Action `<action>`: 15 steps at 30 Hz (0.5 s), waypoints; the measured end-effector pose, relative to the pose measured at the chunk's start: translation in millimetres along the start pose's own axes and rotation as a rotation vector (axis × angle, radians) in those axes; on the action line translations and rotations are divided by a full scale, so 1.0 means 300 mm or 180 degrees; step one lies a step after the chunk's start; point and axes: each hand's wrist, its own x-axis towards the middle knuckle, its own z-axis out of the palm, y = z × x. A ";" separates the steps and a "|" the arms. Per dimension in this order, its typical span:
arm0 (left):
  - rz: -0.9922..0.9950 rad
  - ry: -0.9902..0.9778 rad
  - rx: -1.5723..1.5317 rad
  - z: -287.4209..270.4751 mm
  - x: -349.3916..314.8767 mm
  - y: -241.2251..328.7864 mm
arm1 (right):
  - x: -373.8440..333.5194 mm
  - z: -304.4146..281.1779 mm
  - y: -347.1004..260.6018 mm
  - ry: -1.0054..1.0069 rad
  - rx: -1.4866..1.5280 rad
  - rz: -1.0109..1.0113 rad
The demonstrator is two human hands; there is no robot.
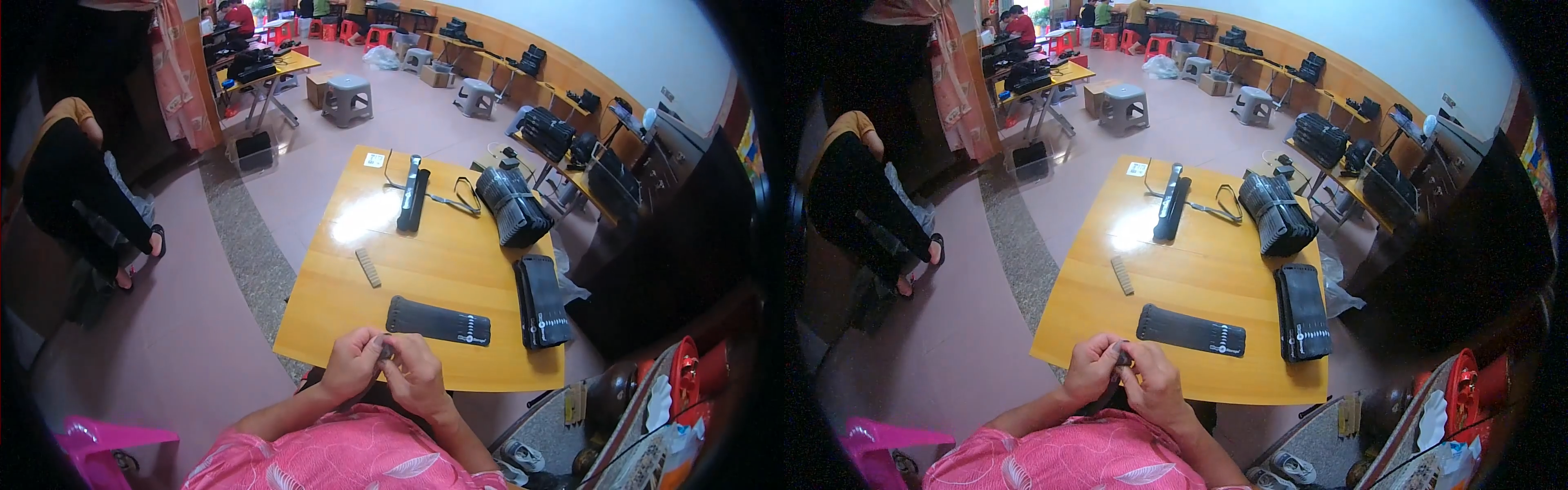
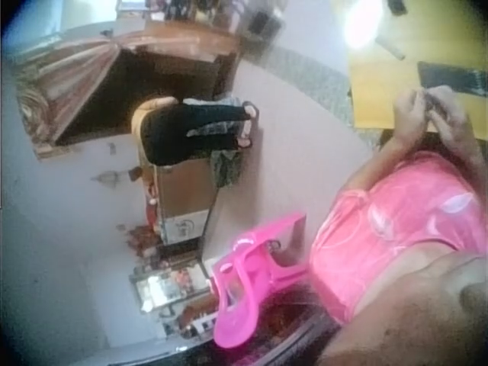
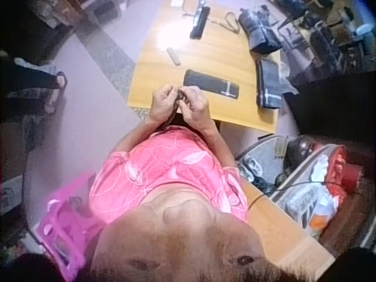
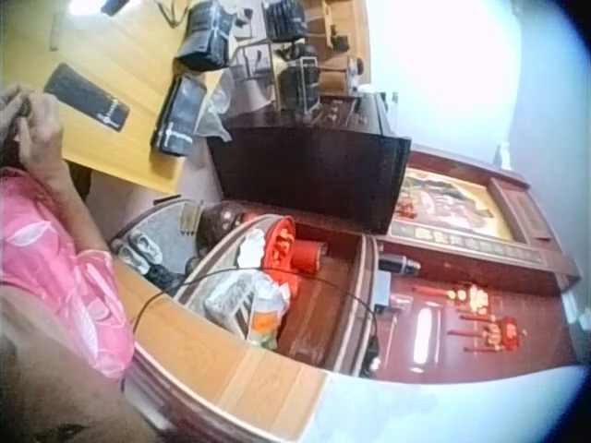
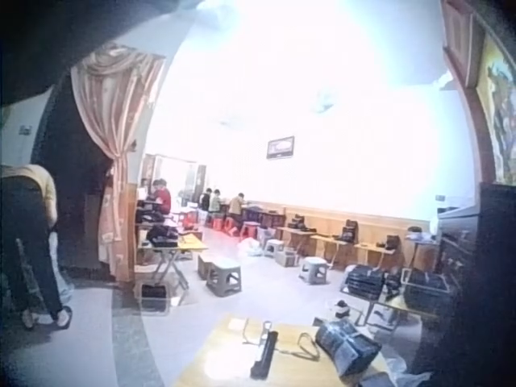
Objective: Stacking and aligning black textile strips or labels on a wooden table.
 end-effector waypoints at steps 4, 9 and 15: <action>-0.0365 -0.0460 0.0295 -0.040 -0.012 0.043 | -0.020 0.009 0.015 0.0341 -0.0346 -0.0301; -0.0632 -0.0027 0.0729 -0.083 0.100 0.001 | 0.031 0.022 0.015 0.0259 -0.1084 -0.1205; 0.0414 0.2405 0.1150 -0.460 0.490 -0.146 | -0.031 -0.180 -0.161 -0.1149 0.0889 -0.1260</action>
